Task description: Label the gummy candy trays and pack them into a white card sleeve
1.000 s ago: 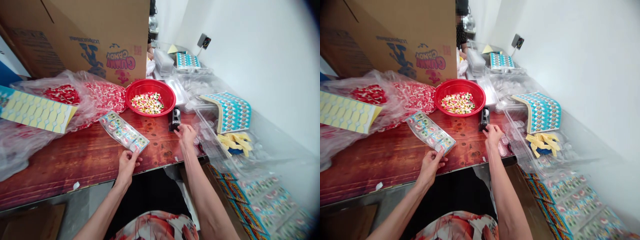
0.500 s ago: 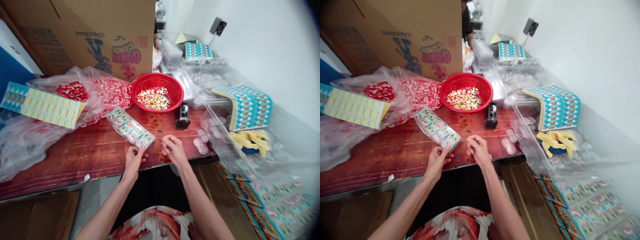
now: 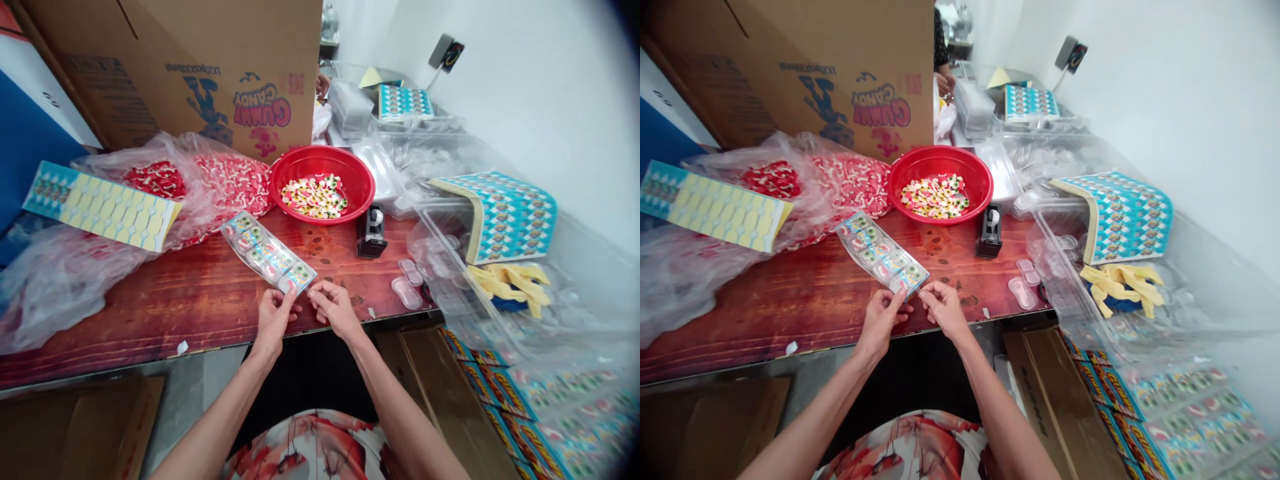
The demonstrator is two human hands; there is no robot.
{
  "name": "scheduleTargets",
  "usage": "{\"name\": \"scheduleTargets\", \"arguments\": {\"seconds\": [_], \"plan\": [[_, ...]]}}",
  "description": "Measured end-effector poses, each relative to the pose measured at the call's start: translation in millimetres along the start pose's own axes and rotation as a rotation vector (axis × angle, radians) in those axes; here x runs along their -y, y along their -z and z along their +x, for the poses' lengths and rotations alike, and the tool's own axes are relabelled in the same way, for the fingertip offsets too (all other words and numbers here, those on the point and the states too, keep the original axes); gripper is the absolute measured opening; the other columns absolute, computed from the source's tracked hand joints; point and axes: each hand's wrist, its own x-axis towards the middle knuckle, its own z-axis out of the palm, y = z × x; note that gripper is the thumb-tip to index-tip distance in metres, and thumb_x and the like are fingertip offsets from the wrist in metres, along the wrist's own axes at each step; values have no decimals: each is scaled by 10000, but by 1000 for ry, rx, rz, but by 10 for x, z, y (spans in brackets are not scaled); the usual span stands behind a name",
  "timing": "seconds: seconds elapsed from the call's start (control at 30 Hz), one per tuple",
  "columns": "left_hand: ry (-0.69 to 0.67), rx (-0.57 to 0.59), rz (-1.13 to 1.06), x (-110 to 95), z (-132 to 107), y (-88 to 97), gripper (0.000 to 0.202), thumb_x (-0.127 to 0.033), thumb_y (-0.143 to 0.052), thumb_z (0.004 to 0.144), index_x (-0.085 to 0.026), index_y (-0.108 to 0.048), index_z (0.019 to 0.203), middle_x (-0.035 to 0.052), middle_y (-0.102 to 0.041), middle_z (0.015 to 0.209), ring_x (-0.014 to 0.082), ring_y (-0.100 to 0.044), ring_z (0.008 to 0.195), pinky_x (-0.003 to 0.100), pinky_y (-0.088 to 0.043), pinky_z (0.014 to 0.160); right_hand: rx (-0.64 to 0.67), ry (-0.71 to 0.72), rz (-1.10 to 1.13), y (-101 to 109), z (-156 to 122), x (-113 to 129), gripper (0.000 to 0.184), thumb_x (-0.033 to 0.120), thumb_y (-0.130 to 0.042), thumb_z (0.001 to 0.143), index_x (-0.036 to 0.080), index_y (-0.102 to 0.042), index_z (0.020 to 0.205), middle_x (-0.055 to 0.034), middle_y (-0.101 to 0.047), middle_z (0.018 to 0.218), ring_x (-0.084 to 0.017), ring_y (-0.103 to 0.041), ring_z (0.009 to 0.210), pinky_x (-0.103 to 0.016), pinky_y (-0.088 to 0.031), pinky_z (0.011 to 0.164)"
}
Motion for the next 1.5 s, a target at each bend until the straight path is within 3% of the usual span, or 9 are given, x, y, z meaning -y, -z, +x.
{"name": "scheduleTargets", "arguments": {"seconds": [0.57, 0.7, 0.9, 1.03, 1.13, 1.23, 1.37, 1.43, 1.5], "plan": [[1, 7, -13, 25, 12, 16, 586, -599, -834, 593, -200, -447, 778, -30, -637, 693, 109, -656, 597, 174, -452, 508, -23, -77, 4, -45, 125, -62, 384, 507, -785, 708, 189, -570, 717, 88, -523, 540, -20, -281, 337, -174, -258, 313], [-9, 0, 4, 52, 28, 21, 584, -609, -827, 601, -199, -451, 780, -34, -632, 679, 93, -628, 563, 169, -421, 509, -89, -27, -195, -12, 166, -142, 340, 522, -704, 751, 196, -607, 756, 66, -553, 574, -54, -319, 363, -200, -257, 333], [-35, -7, 47, 40, 34, 29, 557, -621, -795, 629, -208, -448, 768, -57, -578, 615, 86, -580, 519, 171, -378, 499, -244, 128, -653, 108, 227, -109, 255, 417, -727, 753, 201, -638, 652, -2, -634, 596, -159, -561, 577, -271, -465, 576], [-15, 19, 97, -1, 35, 44, 538, -612, -786, 646, -215, -442, 764, -54, -562, 605, 103, -579, 529, 182, -368, 494, -411, 411, -1032, 12, 56, 14, 219, 229, -567, 847, 169, -707, 1003, -146, -730, 1001, -288, -686, 921, -436, -547, 837], [-49, 69, 151, -5, 61, 91, 479, -589, -749, 700, -218, -448, 746, -50, -559, 607, 106, -552, 534, 199, -382, 506, -165, 755, -1216, -160, -60, 33, 579, 138, -526, 826, 118, -530, 1405, -217, -510, 1484, -345, -481, 1381, -549, -411, 1121], [-88, 134, 214, -46, 111, 219, 407, -497, -781, 683, -212, -492, 703, -51, -553, 604, 108, -519, 556, 219, -407, 547, 1, 873, -1318, -316, -27, -71, 686, 135, -516, 869, 95, -366, 1538, -197, -451, 1559, -334, -353, 1487, -582, -266, 1221], [-383, 128, 504, -355, 321, 513, 265, -444, -719, 756, -196, -627, 736, 27, -668, 755, 178, -605, 737, 308, -498, 767, -173, 881, -1316, -406, 120, -258, 552, 182, -496, 964, 166, -437, 1512, -146, -595, 1446, -308, -481, 1400, -552, -293, 1210], [-642, -152, 717, -624, 555, 645, 290, -478, -600, 866, -193, -653, 845, 69, -676, 866, 223, -615, 854, 370, -494, 877, -202, 899, -1305, -415, 152, -300, 523, 192, -517, 969, 178, -472, 1490, -134, -618, 1420, -306, -502, 1376, -552, -294, 1209], [-825, -292, 910, -903, 877, 727, 323, -458, -556, 909, -172, -668, 1007, 125, -670, 1062, 275, -590, 1073, 426, -446, 1011, -206, 928, -1293, -409, 158, -301, 506, 188, -532, 968, 174, -495, 1472, -128, -632, 1405, -303, -508, 1368, -551, -301, 1205]]}}
